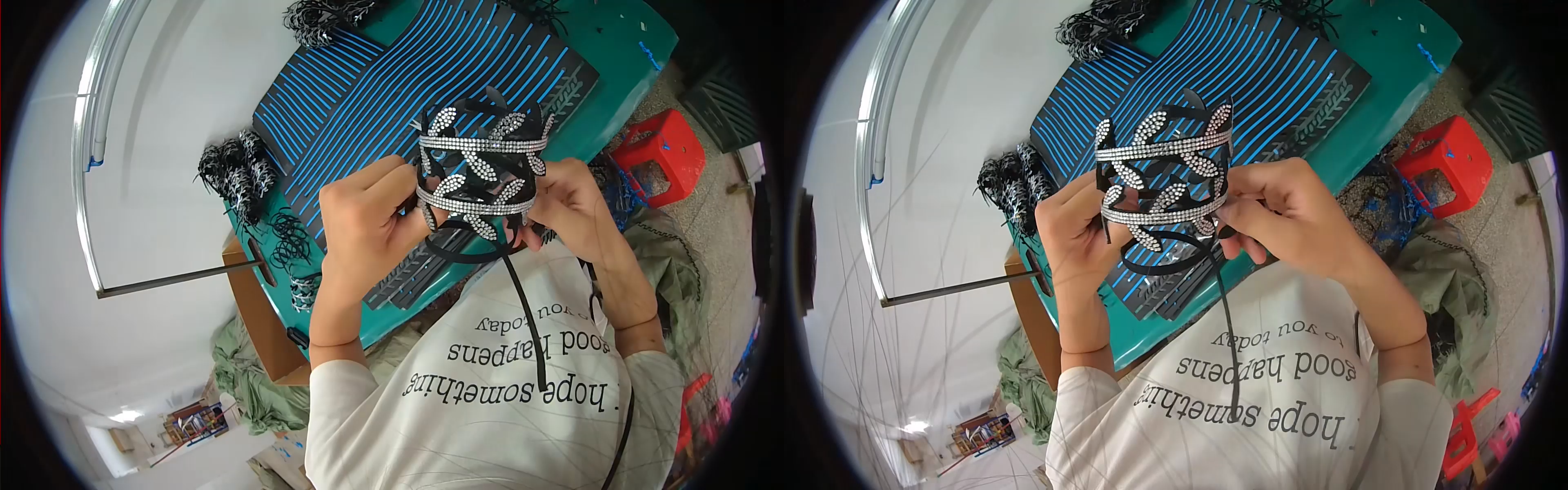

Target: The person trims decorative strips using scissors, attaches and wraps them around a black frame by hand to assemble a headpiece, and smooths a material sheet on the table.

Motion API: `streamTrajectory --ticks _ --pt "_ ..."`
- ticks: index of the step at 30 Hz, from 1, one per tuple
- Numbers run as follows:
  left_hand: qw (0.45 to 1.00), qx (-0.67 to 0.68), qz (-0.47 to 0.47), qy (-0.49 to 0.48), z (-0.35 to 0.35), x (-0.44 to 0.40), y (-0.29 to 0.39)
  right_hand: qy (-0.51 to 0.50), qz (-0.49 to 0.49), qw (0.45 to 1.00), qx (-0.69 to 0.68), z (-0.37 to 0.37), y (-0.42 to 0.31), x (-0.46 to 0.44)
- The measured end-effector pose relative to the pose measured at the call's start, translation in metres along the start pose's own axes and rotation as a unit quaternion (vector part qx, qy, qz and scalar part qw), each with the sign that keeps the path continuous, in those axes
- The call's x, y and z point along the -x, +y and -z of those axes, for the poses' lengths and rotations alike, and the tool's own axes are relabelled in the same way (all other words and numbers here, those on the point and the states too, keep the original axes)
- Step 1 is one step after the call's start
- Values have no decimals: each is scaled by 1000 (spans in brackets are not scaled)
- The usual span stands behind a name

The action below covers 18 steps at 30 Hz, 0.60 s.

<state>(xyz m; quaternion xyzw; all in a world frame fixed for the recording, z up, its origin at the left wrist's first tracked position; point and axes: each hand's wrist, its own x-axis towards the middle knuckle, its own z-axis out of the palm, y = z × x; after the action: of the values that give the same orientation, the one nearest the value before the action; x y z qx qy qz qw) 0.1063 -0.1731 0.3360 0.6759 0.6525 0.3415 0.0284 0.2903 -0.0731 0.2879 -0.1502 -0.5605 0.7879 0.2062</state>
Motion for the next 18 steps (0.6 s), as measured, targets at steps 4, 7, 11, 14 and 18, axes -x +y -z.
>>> streamTrajectory --ticks 4,7,11,14,18 --pt "999 -46 -19 -8 0 1 3 29 -27 999 24 -3 4 -6" --pt "998 29 6 -48 8 -4 4 43 -14 998 33 -5 8 -9" --pt "970 188 69 -142 6 -7 -4 44 21 997 62 -3 8 -13" --pt "967 150 68 -195 -13 1 -18 29 -3 992 122 -2 7 -17" --pt "963 251 22 -96 -28 10 -26 41 57 993 98 -6 16 -24"
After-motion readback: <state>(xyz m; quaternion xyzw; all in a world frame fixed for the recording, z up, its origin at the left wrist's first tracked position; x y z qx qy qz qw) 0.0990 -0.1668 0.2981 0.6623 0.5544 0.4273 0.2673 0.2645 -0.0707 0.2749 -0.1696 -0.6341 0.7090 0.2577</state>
